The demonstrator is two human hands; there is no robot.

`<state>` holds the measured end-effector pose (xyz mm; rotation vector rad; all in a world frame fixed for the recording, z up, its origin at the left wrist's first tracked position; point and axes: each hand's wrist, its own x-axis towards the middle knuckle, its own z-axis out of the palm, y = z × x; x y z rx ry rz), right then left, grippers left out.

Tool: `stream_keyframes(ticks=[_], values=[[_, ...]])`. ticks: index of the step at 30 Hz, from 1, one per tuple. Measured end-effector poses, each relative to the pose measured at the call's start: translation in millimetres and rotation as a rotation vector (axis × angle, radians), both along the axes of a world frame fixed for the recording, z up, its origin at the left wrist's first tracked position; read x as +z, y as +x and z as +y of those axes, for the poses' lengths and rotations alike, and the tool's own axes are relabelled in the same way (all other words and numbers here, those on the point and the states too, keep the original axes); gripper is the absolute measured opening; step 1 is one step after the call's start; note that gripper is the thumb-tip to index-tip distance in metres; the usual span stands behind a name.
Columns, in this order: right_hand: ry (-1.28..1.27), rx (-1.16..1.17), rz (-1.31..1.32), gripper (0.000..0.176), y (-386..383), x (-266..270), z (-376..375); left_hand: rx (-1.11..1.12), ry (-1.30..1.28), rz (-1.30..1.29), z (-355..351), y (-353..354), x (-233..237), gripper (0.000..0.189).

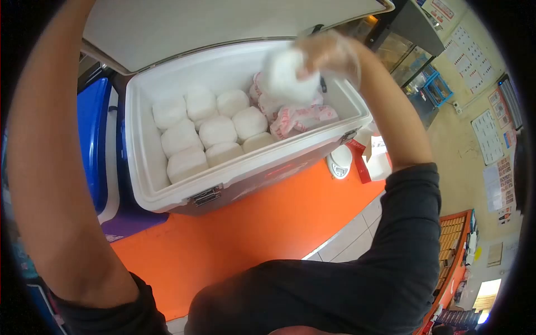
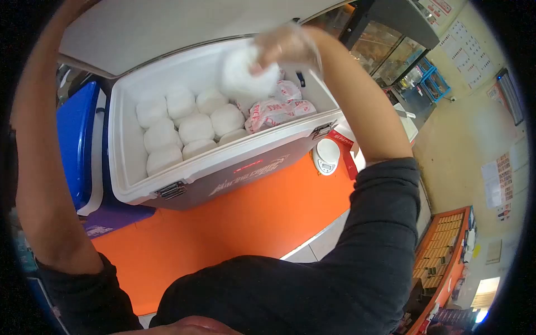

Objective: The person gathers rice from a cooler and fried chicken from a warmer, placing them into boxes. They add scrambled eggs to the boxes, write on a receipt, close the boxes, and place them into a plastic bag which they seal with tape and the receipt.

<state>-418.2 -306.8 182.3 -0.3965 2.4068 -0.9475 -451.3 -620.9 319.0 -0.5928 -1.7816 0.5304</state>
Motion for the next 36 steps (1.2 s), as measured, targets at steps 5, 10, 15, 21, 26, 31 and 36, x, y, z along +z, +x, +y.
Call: stream_keyframes(ticks=[5,10,15,21,26,31,36], values=[[0.019,0.072,-0.462,0.048,9,-72,23,-0.033,0.057,-0.09,2,-16,7,0.023],[-0.078,0.128,-0.495,0.04,2,-73,29,-0.469,0.69,-0.676,11,26,-8,0.04],[0.095,-0.021,-0.599,0.042,10,-57,19,-0.205,0.626,-0.64,-30,-12,-19,0.041],[0.186,-0.1,-0.432,0.05,23,-48,13,-0.265,0.608,-0.597,-18,9,-31,0.036],[-0.39,-0.141,0.161,0.06,100,-18,45,-0.282,0.637,-0.653,-18,12,-30,0.037],[-0.905,-0.141,0.475,0.063,245,-27,139,-0.584,0.618,-0.775,-31,8,-104,0.041],[-0.561,-0.73,0.356,0.045,344,-104,233,-0.371,0.25,-0.377,0,120,-189,0.04]])
